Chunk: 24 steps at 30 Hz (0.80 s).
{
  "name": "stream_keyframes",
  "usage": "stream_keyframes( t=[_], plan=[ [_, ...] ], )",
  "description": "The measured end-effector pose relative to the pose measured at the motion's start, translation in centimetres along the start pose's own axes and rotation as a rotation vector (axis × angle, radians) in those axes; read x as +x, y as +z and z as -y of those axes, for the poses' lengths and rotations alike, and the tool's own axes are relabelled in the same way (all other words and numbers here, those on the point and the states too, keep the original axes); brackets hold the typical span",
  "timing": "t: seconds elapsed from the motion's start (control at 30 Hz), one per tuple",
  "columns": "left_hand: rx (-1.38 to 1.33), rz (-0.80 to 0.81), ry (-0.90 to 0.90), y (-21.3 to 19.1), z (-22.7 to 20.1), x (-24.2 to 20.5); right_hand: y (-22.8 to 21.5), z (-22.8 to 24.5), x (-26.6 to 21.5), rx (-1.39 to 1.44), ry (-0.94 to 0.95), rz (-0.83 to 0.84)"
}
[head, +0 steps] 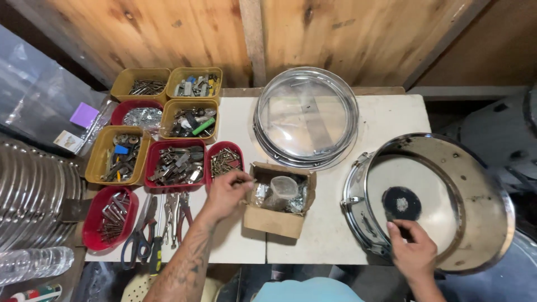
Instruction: The person sorts through various containers of hardware on a workbench, picking up and examining small metal parts like screws, washers, and latches. They handle a plastic bag of parts and move several yellow and red bins around the table to access different items.
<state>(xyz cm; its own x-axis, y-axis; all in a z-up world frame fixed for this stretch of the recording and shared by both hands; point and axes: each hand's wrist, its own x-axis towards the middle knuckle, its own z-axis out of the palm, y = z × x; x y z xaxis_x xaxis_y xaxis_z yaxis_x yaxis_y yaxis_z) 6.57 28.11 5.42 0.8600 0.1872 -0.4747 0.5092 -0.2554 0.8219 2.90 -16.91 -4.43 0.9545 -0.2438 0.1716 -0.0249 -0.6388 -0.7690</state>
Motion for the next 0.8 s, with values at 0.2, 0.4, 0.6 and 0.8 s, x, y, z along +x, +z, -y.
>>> stream_keyframes(
  t=[0.2,0.4,0.6,0.8],
  plan=[
    [0.011,0.057,0.506,7.4,0.9,-4.0,-0.3,8.0,-2.2,0.058,-0.24,0.121],
    [-0.013,0.222,0.816,14.1,-0.6,-6.6,-1.0,12.1,-2.5,0.249,-0.276,0.184],
    [0.001,0.26,0.838,16.7,-1.0,-7.2,-2.0,11.5,-2.9,0.258,-0.364,0.239],
    [0.101,0.235,0.794,17.6,-1.1,-7.3,-2.2,10.7,-3.1,0.249,-0.388,0.272]
  ],
)
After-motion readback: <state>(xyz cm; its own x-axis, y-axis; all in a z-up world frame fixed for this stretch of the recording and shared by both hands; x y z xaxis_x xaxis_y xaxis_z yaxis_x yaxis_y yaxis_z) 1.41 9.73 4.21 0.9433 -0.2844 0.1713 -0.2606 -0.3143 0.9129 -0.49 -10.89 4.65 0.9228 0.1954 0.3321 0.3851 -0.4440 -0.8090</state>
